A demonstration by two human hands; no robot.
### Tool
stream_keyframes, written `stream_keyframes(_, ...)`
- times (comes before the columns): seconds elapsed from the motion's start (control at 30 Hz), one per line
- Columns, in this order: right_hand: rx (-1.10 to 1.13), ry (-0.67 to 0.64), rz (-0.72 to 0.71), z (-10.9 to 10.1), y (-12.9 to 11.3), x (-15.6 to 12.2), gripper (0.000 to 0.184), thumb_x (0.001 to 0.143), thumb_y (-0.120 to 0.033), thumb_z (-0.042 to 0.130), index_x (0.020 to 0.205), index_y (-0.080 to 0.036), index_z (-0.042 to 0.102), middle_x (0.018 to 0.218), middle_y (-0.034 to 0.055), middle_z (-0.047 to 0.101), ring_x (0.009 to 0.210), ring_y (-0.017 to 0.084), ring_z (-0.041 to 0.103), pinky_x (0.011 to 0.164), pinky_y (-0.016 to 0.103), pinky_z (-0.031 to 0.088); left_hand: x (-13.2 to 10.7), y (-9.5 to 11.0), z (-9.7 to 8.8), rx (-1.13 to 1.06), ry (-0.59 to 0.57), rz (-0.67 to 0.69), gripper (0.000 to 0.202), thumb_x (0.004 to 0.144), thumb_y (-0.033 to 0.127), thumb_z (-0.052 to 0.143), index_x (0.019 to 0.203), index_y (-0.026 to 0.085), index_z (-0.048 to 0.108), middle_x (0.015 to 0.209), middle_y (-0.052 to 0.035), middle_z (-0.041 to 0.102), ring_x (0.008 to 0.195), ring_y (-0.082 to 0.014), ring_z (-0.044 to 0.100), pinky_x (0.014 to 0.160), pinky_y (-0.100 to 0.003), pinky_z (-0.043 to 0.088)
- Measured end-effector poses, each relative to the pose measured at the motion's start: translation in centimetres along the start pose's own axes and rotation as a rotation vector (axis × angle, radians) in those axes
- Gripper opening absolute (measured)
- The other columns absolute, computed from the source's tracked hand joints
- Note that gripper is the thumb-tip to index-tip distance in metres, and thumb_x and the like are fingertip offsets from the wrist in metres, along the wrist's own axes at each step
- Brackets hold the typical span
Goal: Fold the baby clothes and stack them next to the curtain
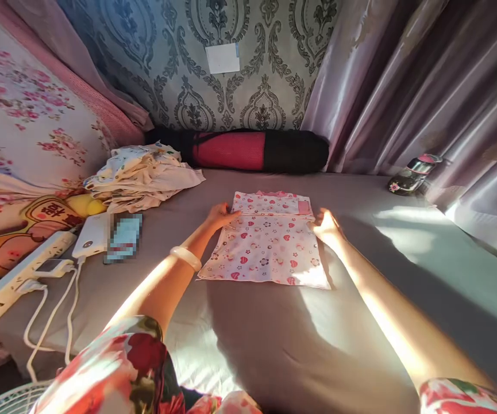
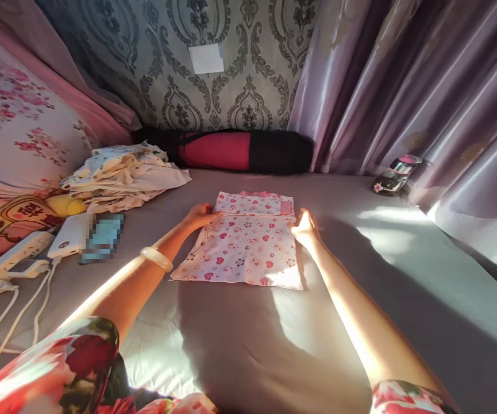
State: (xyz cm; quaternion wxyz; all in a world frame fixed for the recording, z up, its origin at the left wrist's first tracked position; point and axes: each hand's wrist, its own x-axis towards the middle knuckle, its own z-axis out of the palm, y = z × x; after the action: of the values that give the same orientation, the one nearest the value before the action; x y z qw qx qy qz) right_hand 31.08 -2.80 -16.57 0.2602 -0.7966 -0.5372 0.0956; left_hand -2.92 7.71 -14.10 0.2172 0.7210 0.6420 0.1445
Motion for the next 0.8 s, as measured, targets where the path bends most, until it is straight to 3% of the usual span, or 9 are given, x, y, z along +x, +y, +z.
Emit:
stream_keyframes(0.1, 0.046, -0.057, 0.119, -0.7, -0.3, -1.6, 0.073, 0.075, -0.037, 0.066, 0.141, -0.012, 0.044, 0.107, 0.0104, 0.07, 0.106, 0.031, 0.065, 0.09, 0.042, 0.052, -1.9, 0.4, 0.1, 0.045, 0.002, -0.021, 0.037, 0.082, 0.042, 0.069, 0.106, 0.015, 0.065, 0.106, -0.0108, 0.07, 0.104, -0.0274, 0.064, 0.081, -0.029, 0.047)
stream_keyframes(0.2, 0.012, -0.072, 0.119, -0.9, -0.9, -2.2, 0.073, 0.073, -0.035, 0.067, 0.139, -0.011, 0.046, 0.093, 0.0082, 0.072, 0.1, 0.032, 0.066, 0.085, 0.042, 0.051, -3.2, 0.9, 0.2, 0.065, 0.032, -0.066, 0.029, 0.086, 0.036, 0.064, 0.107, 0.016, 0.065, 0.115, -0.0108, 0.069, 0.111, -0.0259, 0.062, 0.084, -0.027, 0.046)
stream_keyframes(0.3, -0.016, -0.07, 0.112, -0.8, -1.1, -2.2, 0.069, 0.072, -0.033, 0.068, 0.136, -0.012, 0.049, 0.093, 0.0093, 0.071, 0.097, 0.031, 0.067, 0.081, 0.041, 0.051, -4.2, 1.0, 0.2, 0.063, 0.058, -0.103, 0.024, 0.089, 0.031, 0.059, 0.107, 0.017, 0.064, 0.114, -0.0119, 0.069, 0.109, -0.0254, 0.063, 0.082, -0.029, 0.047)
stream_keyframes(0.47, 0.04, -0.034, 0.122, -0.7, -1.0, -2.3, 0.057, 0.074, -0.03, 0.065, 0.127, -0.012, 0.055, 0.093, 0.0098, 0.072, 0.092, 0.029, 0.067, 0.079, 0.041, 0.051, -6.1, 0.3, -0.1, -0.005, 0.073, -0.086, 0.026, 0.083, 0.037, 0.066, 0.101, 0.018, 0.064, 0.106, -0.0132, 0.069, 0.097, -0.0268, 0.064, 0.075, -0.033, 0.047)
stream_keyframes(0.67, -0.015, -0.015, 0.101, -0.8, -1.3, -3.3, 0.052, 0.076, -0.032, 0.064, 0.124, -0.013, 0.057, 0.089, 0.0106, 0.072, 0.09, 0.031, 0.068, 0.075, 0.042, 0.052, -7.1, -0.5, -0.2, -0.037, 0.069, -0.081, 0.018, 0.084, 0.03, 0.061, 0.093, 0.016, 0.064, 0.095, -0.0096, 0.068, 0.088, -0.0216, 0.064, 0.069, -0.029, 0.044)
stream_keyframes(0.8, -0.098, -0.067, 0.005, -1.0, -1.1, -5.2, 0.055, 0.082, -0.04, 0.06, 0.131, -0.016, 0.055, 0.091, 0.0102, 0.072, 0.092, 0.031, 0.069, 0.074, 0.04, 0.051, -8.2, -0.9, -0.6, -0.118, 0.039, -0.118, 0.021, 0.081, 0.031, 0.065, 0.096, 0.016, 0.062, 0.094, -0.0065, 0.067, 0.08, -0.0194, 0.064, 0.062, -0.026, 0.044)
